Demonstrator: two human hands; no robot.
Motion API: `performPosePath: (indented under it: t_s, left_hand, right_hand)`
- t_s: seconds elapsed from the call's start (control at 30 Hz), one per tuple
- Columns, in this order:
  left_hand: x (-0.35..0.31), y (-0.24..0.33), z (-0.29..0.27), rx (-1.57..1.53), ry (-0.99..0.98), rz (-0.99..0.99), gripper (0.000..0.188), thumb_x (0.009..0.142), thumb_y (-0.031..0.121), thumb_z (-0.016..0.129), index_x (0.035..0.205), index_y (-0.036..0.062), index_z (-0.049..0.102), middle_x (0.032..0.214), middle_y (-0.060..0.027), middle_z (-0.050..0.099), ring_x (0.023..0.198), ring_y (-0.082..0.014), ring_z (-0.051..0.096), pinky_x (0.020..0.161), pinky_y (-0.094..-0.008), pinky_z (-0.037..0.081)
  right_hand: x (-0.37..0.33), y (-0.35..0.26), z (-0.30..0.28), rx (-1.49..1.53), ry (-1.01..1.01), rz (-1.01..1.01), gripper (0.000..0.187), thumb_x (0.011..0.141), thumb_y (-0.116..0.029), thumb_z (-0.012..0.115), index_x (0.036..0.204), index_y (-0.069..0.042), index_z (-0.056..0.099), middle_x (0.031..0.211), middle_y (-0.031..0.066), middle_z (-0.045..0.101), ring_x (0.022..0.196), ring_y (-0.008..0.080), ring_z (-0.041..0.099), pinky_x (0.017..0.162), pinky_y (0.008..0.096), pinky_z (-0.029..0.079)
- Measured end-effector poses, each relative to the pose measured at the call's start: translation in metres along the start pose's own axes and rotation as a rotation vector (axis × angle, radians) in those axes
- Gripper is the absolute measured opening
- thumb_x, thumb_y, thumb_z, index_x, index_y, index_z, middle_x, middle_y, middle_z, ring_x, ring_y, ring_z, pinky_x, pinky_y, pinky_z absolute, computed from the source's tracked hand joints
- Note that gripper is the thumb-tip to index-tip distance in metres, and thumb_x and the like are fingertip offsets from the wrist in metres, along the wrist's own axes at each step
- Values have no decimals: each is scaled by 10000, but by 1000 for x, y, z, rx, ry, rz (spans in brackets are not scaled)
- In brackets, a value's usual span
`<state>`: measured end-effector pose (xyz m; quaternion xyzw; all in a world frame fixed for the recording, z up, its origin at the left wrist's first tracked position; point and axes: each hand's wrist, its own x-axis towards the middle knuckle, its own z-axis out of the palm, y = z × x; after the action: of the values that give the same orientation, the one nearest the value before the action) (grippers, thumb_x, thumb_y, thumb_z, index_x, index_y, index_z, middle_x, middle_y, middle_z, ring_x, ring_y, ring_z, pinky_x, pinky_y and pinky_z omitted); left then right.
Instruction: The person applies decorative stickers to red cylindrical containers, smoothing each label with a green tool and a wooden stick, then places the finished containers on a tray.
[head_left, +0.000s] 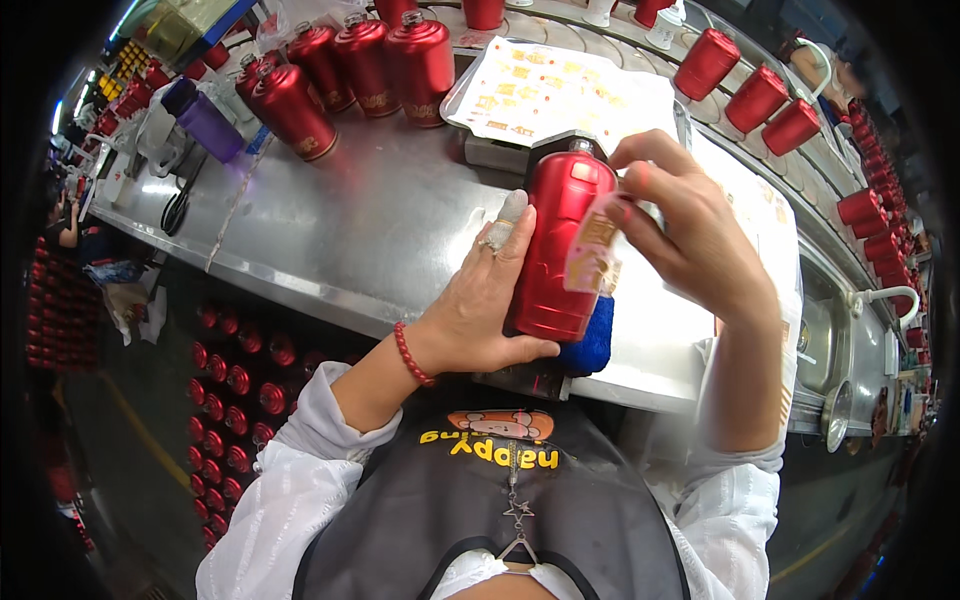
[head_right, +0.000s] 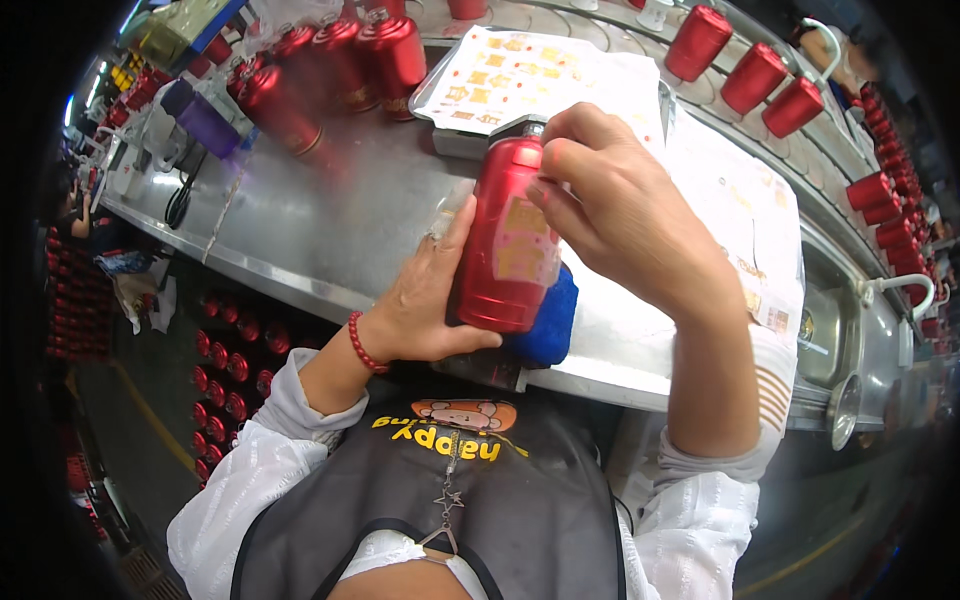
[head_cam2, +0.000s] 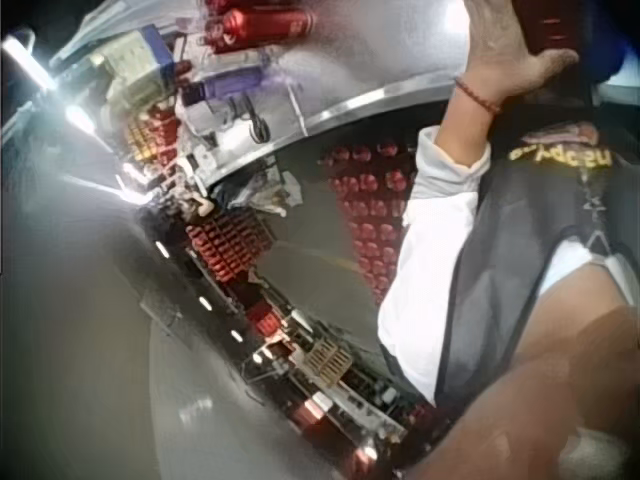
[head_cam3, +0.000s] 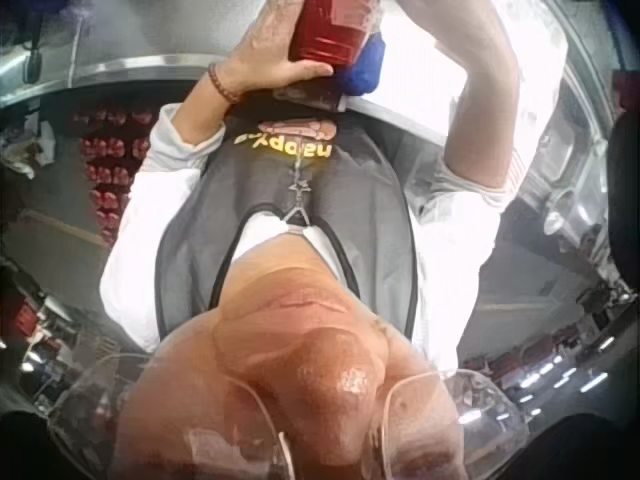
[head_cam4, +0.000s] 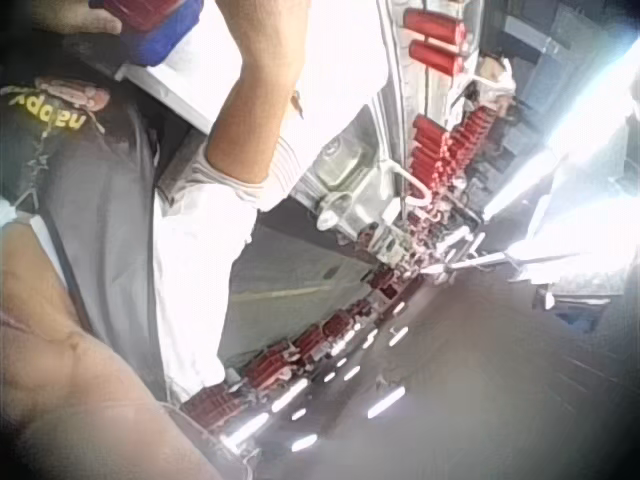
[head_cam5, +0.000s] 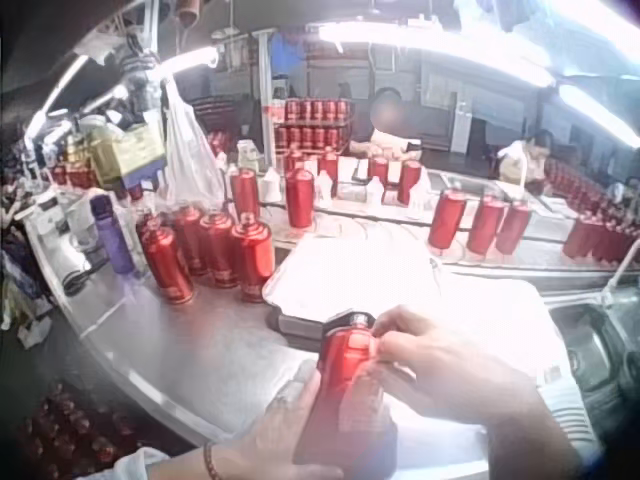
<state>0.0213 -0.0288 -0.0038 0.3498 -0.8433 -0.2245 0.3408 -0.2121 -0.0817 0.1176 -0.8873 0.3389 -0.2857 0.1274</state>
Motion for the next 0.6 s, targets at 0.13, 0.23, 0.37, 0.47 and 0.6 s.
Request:
performPosePath:
  t_s: [0.13,0.23,0.37,0.47,0.6]
  left_hand:
    - [14,-4,0,-682,126,-168,1135,872,504,743,1555,-107,73,1589,-313,211,1494,-395,243,1222,-449,191]
    - [35,2,8,-631,199,-274,1064,894,419,737,1556,-97,84,1588,-311,205,1498,-379,227,1218,-440,206]
    - [38,-6,17,-613,177,-327,1007,914,358,721,1555,-95,91,1588,-300,207,1497,-369,226,1217,-437,208]
    - [38,-10,18,-707,169,-329,974,931,337,704,1554,-94,94,1586,-293,214,1491,-358,239,1215,-429,215]
    - [37,-16,19,-912,192,-378,892,977,280,664,1580,-38,89,1530,-188,338,1396,-240,388,1150,-369,338]
  right_hand:
    - [3,23,27,4,40,74,139,884,-96,692,882,19,614,1026,182,607,970,355,599,834,418,512]
    - [6,28,34,9,57,102,155,889,-96,695,863,23,599,1029,177,606,967,342,601,827,418,514]
    - [6,29,38,97,98,158,163,887,-83,704,846,21,585,1009,161,602,872,308,614,755,389,522]
    - [6,33,43,122,157,153,165,887,-73,709,841,16,578,977,147,595,794,279,609,698,361,516]
    - [7,36,47,133,180,146,171,885,-67,717,841,11,571,936,135,584,759,255,597,678,345,504]
